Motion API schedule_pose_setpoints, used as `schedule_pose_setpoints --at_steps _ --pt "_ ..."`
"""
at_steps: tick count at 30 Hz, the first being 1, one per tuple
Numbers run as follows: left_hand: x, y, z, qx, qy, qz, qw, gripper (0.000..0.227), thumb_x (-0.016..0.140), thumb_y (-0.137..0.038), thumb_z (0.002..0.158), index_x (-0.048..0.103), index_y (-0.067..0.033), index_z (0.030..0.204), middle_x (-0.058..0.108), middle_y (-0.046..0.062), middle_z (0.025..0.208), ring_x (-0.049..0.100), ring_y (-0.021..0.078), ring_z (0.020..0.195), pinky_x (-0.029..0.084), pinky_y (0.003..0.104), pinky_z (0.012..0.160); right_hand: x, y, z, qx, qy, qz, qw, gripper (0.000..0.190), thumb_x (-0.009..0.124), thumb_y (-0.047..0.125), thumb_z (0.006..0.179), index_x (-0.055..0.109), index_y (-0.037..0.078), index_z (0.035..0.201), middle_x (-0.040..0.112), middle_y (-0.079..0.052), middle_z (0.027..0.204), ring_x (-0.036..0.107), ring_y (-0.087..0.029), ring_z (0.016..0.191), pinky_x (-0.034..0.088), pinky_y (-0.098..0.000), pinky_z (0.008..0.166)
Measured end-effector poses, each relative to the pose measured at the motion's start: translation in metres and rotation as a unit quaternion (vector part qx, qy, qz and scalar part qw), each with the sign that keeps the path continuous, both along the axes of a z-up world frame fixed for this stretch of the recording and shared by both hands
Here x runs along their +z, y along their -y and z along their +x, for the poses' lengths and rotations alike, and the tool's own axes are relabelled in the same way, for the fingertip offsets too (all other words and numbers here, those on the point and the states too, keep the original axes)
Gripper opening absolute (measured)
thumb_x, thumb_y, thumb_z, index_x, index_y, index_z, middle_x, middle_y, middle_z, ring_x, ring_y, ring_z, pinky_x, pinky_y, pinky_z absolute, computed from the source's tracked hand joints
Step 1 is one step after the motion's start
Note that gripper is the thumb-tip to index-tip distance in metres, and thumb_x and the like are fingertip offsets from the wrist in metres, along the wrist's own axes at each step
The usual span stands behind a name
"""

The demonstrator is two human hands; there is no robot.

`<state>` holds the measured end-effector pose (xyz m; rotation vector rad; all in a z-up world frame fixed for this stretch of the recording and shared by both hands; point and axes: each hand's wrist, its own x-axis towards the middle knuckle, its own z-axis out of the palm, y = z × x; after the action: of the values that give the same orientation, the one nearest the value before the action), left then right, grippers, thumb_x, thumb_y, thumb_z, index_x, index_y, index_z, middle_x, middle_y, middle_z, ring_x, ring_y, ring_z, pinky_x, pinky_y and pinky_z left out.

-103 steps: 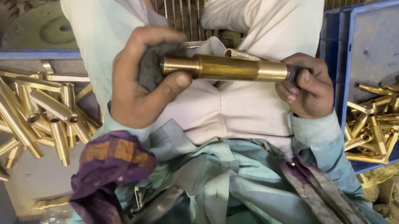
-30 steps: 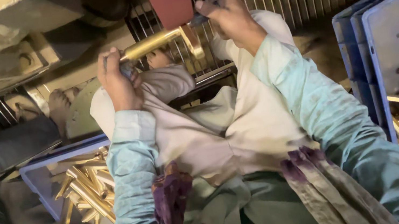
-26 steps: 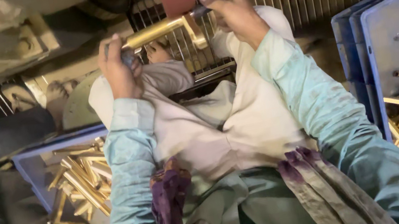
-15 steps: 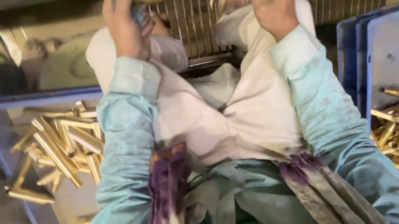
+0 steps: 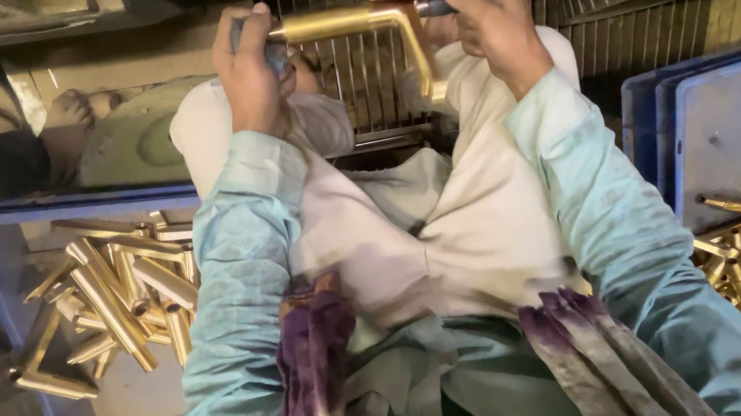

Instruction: The person sits cross-legged on a metal grate and repeatedly picks up brass-colored metal parts from a blue bin. They hold each part against a rotating grinding wheel to polish its surface, then place the finished part into a second blue bin. The process is repeated for multiple parts.

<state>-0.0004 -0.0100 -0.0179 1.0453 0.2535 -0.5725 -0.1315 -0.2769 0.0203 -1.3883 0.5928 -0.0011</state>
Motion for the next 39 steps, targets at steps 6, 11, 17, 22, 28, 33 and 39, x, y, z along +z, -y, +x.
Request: schedule_pose_setpoints --at_steps 6,11,17,22,28,33,39 --pt "0.006 0.000 -0.010 -0.012 0.001 -0.015 1.000 0.030 0.054 -0.040 0.103 0.062 -0.0130 0.095 0.055 0.002 0.070 0.041 0.0096 0.047 0.022 0.025 0.039 0.014 0.005 -0.017 -0.005 0.014 0.041 0.999 0.020 0.067 0.023 0.104 0.060 0.005 0.097 0.041 0.006 0.064 0.033 -0.004 0.047 0.026 -0.0236 0.043" --pt "0.004 0.005 -0.024 -0.085 0.016 -0.081 0.993 0.033 0.051 -0.046 0.103 0.063 -0.0145 0.101 0.053 0.003 0.073 0.041 0.0114 0.049 0.023 0.025 0.040 0.038 -0.001 -0.058 0.034 0.140 -0.279 0.949 0.021 0.070 0.014 0.104 0.065 0.000 0.118 0.061 -0.006 0.098 0.058 -0.016 0.083 0.047 -0.0302 0.074" --pt "0.004 0.008 -0.021 -0.050 0.011 -0.043 0.998 0.026 0.053 -0.040 0.105 0.058 -0.0151 0.102 0.054 0.005 0.075 0.040 0.0120 0.049 0.025 0.026 0.041 0.046 -0.009 -0.059 0.041 0.187 -0.455 0.870 0.024 0.073 0.006 0.098 0.064 -0.003 0.118 0.061 -0.016 0.112 0.063 -0.031 0.104 0.052 -0.0392 0.094" --pt "0.010 0.003 -0.011 -0.042 0.038 -0.016 0.998 0.027 0.052 -0.040 0.105 0.057 -0.0141 0.100 0.054 0.006 0.072 0.036 0.0118 0.045 0.022 0.026 0.039 0.042 -0.013 -0.040 0.040 0.210 -0.439 0.873 0.021 0.073 0.006 0.100 0.064 -0.002 0.117 0.061 -0.016 0.111 0.063 -0.032 0.102 0.052 -0.0386 0.092" --pt "0.007 0.006 -0.011 -0.031 0.047 -0.039 0.998 0.025 0.051 -0.036 0.108 0.053 -0.0129 0.098 0.046 0.004 0.069 0.035 0.0123 0.044 0.021 0.027 0.038 0.032 -0.006 -0.033 0.051 0.188 -0.436 0.878 0.019 0.071 0.008 0.100 0.063 -0.002 0.114 0.062 -0.016 0.109 0.063 -0.032 0.100 0.052 -0.0385 0.091" --pt "0.004 0.013 -0.011 -0.011 0.004 -0.014 1.000 0.024 0.052 -0.034 0.107 0.053 -0.0124 0.098 0.049 0.005 0.069 0.037 0.0122 0.045 0.021 0.027 0.038 0.018 0.002 -0.031 0.049 0.166 -0.385 0.907 0.018 0.070 0.012 0.103 0.064 -0.003 0.112 0.067 -0.015 0.106 0.067 -0.027 0.097 0.054 -0.0374 0.089" --pt "0.011 0.009 -0.008 -0.011 -0.012 0.003 1.000 0.023 0.052 -0.034 0.107 0.054 -0.0126 0.097 0.048 0.005 0.063 0.035 0.0118 0.042 0.022 0.027 0.038 0.003 0.007 -0.021 0.040 0.103 -0.284 0.952 0.026 0.067 0.021 0.108 0.065 -0.004 0.105 0.064 -0.007 0.087 0.058 -0.015 0.070 0.045 -0.0304 0.063"
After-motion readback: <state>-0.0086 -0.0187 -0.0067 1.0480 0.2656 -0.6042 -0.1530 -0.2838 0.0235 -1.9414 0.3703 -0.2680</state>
